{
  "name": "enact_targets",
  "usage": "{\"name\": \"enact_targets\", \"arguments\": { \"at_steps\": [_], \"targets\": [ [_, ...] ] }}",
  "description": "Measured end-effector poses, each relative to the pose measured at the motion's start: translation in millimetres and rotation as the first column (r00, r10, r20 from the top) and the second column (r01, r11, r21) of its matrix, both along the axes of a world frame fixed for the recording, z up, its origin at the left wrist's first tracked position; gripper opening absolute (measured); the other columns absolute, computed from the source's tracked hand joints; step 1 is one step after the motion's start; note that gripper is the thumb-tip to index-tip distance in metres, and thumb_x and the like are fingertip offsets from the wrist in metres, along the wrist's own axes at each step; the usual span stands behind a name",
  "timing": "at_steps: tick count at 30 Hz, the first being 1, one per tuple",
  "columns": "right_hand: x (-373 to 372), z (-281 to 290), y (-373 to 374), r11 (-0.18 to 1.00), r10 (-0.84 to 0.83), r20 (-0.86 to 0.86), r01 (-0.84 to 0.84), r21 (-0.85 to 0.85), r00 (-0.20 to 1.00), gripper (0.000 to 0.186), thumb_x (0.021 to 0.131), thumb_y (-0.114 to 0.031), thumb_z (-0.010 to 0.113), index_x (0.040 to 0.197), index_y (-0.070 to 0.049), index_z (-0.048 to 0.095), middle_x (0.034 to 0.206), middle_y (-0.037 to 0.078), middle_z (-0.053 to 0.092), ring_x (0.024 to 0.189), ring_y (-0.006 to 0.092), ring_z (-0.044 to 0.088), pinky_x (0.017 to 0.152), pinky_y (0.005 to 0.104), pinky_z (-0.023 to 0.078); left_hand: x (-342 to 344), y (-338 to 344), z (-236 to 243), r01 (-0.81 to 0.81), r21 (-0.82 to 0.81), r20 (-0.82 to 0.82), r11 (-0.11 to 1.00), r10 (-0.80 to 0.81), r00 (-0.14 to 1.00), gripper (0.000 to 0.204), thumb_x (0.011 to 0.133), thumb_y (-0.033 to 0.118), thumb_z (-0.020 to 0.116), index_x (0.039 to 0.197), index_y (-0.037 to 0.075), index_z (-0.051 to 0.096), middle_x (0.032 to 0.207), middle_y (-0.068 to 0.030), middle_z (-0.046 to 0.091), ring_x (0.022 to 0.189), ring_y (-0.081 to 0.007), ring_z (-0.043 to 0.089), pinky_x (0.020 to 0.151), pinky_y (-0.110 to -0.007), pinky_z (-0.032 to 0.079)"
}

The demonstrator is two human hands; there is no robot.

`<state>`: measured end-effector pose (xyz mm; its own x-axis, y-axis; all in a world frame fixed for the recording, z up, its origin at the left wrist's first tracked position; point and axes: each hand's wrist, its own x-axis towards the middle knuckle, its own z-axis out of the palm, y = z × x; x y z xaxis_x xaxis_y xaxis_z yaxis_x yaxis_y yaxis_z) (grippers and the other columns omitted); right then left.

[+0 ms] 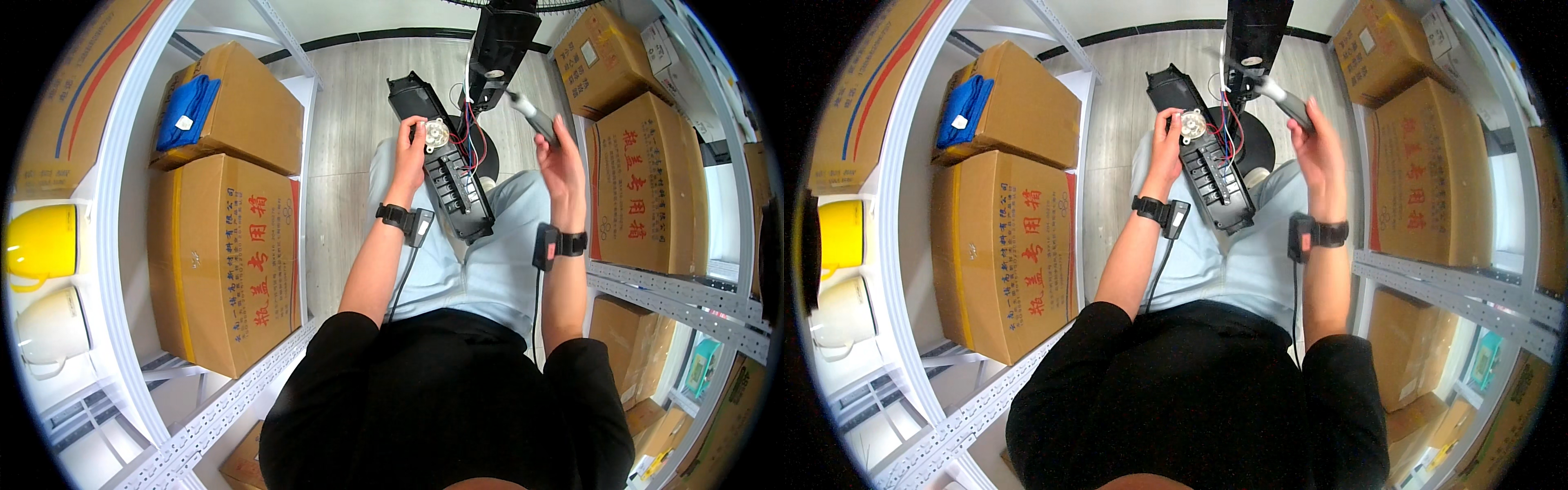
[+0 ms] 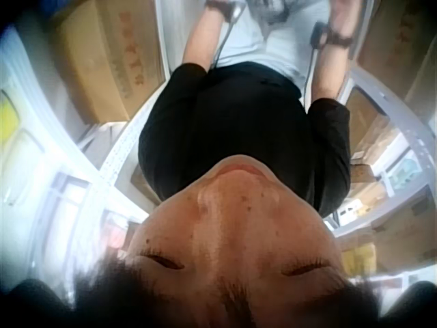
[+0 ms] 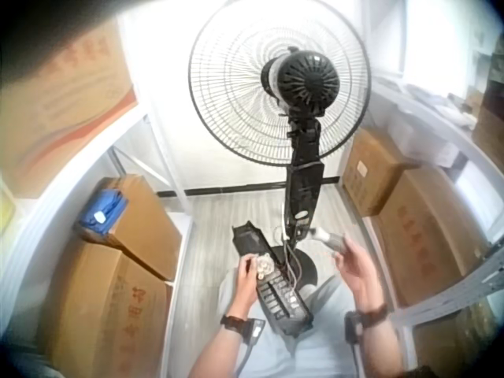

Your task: The person disassembles a standing fan, removes the control panel, and uses a screwdriver to adjust internal components and wiring. They then reassemble the fan, securing the control panel and fan head.

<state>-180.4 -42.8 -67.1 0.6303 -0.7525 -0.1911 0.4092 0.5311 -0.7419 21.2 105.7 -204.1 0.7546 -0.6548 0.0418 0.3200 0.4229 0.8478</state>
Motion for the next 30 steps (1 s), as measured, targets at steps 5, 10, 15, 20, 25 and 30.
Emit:
{"name": "enact_targets", "arguments": {
  "at_steps": [5, 10, 15, 20, 25, 30],
  "targets": [
    [-34.3, -63.1, 37.7, 0.871, 0.135, 0.393, -0.298, 0.390, 0.909, 0.055, 0.095, -0.037, 0.054, 0.131, 0.003, 0.043, 0.102, 0.016, 0.059, 0.078, 0.0191, 0.064, 0.065, 0.0230, 0.056, -1.0, 0.6, 2.3, -0.010, -0.028, -0.035, 1.000, 0.009, 0.999, 0.016, 0.099, 0.021, 0.050, 0.109, 0.009, 0.054, 0.101, 0.0008, 0.054, 0.092, -0.0076, 0.048, 0.082, -0.023, 0.041],
    [-48.8, -84.7, 67.5, 0.899, 0.430, 0.126, -0.437, 0.026, 0.894, 0.065, 0.093, -0.041, 0.057, 0.137, 0.002, 0.036, 0.100, 0.012, 0.057, 0.080, 0.0183, 0.061, 0.071, 0.0276, 0.054, 0.2, 1.6, 1.5, -0.014, -0.021, -0.026, 1.000, 0.014, 1.000, 0.017, 0.100, 0.022, 0.049, 0.110, 0.009, 0.053, 0.101, 0.0005, 0.053, 0.092, -0.0082, 0.048, 0.082, -0.024, 0.041],
    [-28.1, -73.7, 73.7, 0.942, 0.297, -0.066, -0.304, -0.143, 0.953, 0.026, 0.071, -0.004, 0.050, 0.096, -0.006, 0.046, 0.085, 0.005, 0.052, 0.073, 0.0163, 0.055, 0.072, 0.0299, 0.047, -3.7, 3.6, 10.9, -0.009, 0.008, -0.039, 1.000, 0.010, 0.999, 0.017, 0.100, 0.022, 0.048, 0.111, 0.010, 0.051, 0.102, 0.0002, 0.052, 0.093, -0.0090, 0.048, 0.085, -0.025, 0.041],
    [-18.3, -111.9, 57.0, 0.896, 0.006, -0.395, -0.181, -0.406, 0.918, 0.013, 0.077, -0.002, 0.057, 0.090, -0.004, 0.054, 0.077, 0.001, 0.055, 0.065, 0.0089, 0.052, 0.058, 0.0238, 0.042, -0.7, 1.7, 3.1, 0.002, 0.024, -0.038, 1.000, -0.001, 0.999, 0.015, 0.100, 0.023, 0.048, 0.110, 0.011, 0.050, 0.102, 0.0008, 0.051, 0.094, -0.0088, 0.049, 0.085, -0.025, 0.041],
    [-13.0, -111.7, 64.5, 0.909, 0.168, -0.455, -0.316, -0.272, 0.874, 0.029, 0.085, -0.011, 0.065, 0.112, -0.002, 0.062, 0.083, 0.001, 0.062, 0.055, 0.0048, 0.049, 0.049, 0.0206, 0.038, -0.5, 0.4, 1.6, -0.001, 0.039, -0.062, 0.999, 0.004, 0.998, 0.015, 0.100, 0.022, 0.048, 0.110, 0.011, 0.050, 0.102, 0.0005, 0.050, 0.094, -0.0086, 0.048, 0.085, -0.025, 0.041],
    [-13.6, -104.4, 68.8, 0.903, 0.258, -0.424, -0.372, -0.213, 0.868, 0.044, 0.082, -0.014, 0.071, 0.124, -0.005, 0.059, 0.085, 0.001, 0.063, 0.053, 0.0037, 0.047, 0.048, 0.0197, 0.038, 1.9, 2.9, 0.4, 0.022, 0.055, -0.073, 0.998, -0.018, 0.997, 0.014, 0.100, 0.022, 0.047, 0.110, 0.013, 0.050, 0.101, 0.0010, 0.051, 0.092, -0.0085, 0.049, 0.083, -0.025, 0.042]
  ]
}}
